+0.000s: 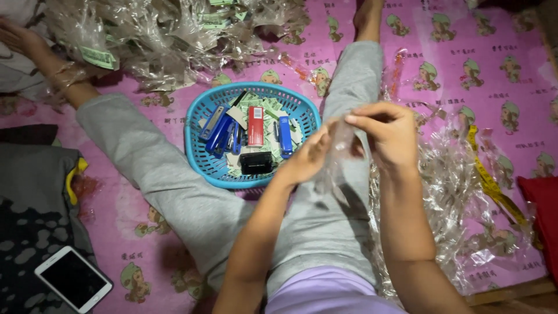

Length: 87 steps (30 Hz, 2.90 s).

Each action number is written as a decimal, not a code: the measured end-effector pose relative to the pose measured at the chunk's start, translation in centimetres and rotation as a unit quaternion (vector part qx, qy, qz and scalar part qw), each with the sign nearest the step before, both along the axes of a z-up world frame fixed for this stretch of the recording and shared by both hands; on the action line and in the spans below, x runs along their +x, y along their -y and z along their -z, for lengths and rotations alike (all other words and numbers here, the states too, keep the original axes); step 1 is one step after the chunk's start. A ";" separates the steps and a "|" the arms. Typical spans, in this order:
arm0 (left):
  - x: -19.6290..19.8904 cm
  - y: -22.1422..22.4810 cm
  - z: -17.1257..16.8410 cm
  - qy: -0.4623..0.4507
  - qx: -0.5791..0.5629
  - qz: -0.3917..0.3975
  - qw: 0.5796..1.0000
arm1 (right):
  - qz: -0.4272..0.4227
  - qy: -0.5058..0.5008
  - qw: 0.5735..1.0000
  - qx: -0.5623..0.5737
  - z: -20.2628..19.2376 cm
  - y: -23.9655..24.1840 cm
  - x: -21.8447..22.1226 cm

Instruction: A person sitting on the floor manually packages small items into plastic bags and staples them shut before placing them into a blue basket.

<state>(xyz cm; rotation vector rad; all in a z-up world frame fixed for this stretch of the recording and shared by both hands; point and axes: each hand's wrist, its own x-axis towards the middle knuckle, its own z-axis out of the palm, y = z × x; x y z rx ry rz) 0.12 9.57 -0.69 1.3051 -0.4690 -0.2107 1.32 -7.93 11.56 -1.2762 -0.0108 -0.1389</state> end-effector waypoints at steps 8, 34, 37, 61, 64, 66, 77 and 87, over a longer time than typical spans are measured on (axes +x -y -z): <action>0.4 -5.3 -3.7 0.003 -0.078 -0.189 0.979 | -0.027 0.052 0.991 -0.123 0.8 -10.5 5.7; -2.2 -16.5 5.2 -0.069 -0.041 -0.396 0.915 | -0.082 -0.004 0.950 -0.301 25.5 -19.2 14.2; -1.2 -15.8 6.3 -0.085 -0.009 -0.380 0.921 | -0.130 -0.084 0.988 -0.008 22.2 -17.8 12.4; -1.3 -9.5 2.9 -0.057 0.076 -0.425 0.900 | -0.055 -0.154 0.972 0.169 13.2 -18.2 4.3; -1.3 -9.0 1.6 -0.099 0.028 -0.475 0.874 | -0.064 -0.145 0.972 0.172 13.6 -18.0 3.8; -0.6 -8.8 3.1 -0.042 0.034 -0.523 0.851 | -0.097 -0.137 0.973 0.157 14.4 -17.6 3.9; -1.1 -10.5 3.8 0.088 0.116 -0.555 0.819 | -0.034 -0.146 0.790 -0.594 28.4 -10.0 10.2; 0.2 -9.3 9.2 0.267 0.172 -0.547 0.775 | 0.192 -0.006 0.980 0.054 12.9 -13.0 7.3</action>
